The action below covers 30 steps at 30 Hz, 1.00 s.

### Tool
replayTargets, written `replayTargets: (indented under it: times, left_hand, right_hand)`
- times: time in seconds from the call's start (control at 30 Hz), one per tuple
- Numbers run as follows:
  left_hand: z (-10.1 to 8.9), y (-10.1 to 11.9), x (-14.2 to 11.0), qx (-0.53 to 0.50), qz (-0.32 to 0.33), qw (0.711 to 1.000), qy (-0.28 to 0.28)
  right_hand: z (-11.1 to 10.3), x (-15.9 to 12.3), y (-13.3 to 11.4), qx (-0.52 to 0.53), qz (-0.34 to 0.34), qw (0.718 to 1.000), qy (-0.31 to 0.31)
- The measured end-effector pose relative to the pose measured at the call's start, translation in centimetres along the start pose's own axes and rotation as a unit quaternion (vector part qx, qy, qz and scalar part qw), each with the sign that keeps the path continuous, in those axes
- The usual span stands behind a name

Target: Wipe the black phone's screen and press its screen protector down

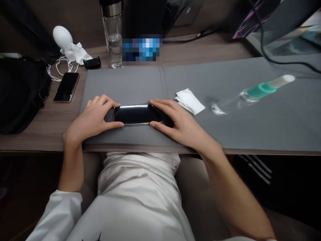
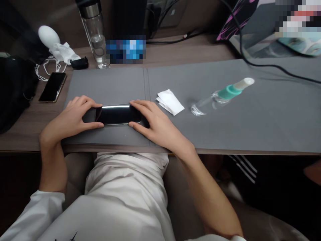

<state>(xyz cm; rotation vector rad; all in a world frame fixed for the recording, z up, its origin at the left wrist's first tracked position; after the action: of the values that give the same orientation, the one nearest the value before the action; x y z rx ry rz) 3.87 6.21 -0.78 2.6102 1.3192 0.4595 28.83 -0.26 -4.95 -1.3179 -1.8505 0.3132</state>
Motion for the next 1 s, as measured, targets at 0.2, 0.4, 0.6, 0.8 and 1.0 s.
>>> replayTargets:
  times: [0.2, 0.4, 0.6, 0.8, 1.0]
  left_hand:
    - [0.14, -0.16, 0.00, 0.000, 0.000, 1.000, 0.000]
    - [0.26, -0.18, 0.11, -0.007, -0.003, 1.000, -0.002]
    - [0.48, -0.41, 0.20, -0.014, -0.003, 1.000, -0.004]
    - [0.54, -0.26, 0.13, -0.016, 0.005, 1.000, -0.016]
    - [0.64, -0.24, 0.05, -0.020, 0.005, 1.000, -0.007]
  right_hand:
    - [-0.02, -0.03, -0.10, 0.003, 0.000, 1.000, 0.000]
    - [0.05, -0.07, 0.05, 0.004, 0.008, 1.000, -0.007]
    - [-0.07, -0.18, 0.11, 0.001, 0.010, 1.000, -0.004]
    - [-0.03, -0.19, 0.30, 0.004, 0.016, 1.000, -0.007]
    - [-0.31, -0.25, -0.12, -0.018, 0.000, 1.000, 0.010]
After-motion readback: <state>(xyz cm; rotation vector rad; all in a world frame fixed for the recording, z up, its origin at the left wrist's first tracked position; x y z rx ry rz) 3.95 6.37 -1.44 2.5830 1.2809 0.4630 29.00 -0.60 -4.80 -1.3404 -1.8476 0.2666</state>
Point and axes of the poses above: each hand's wrist, its own x-axis towards the middle knuckle, its own z-axis out of the palm, y = z × x, the point moved 7 cm from there along x, towards the middle knuckle, and after that the axes turned 14 degrees about y, right-handed, at the moved point
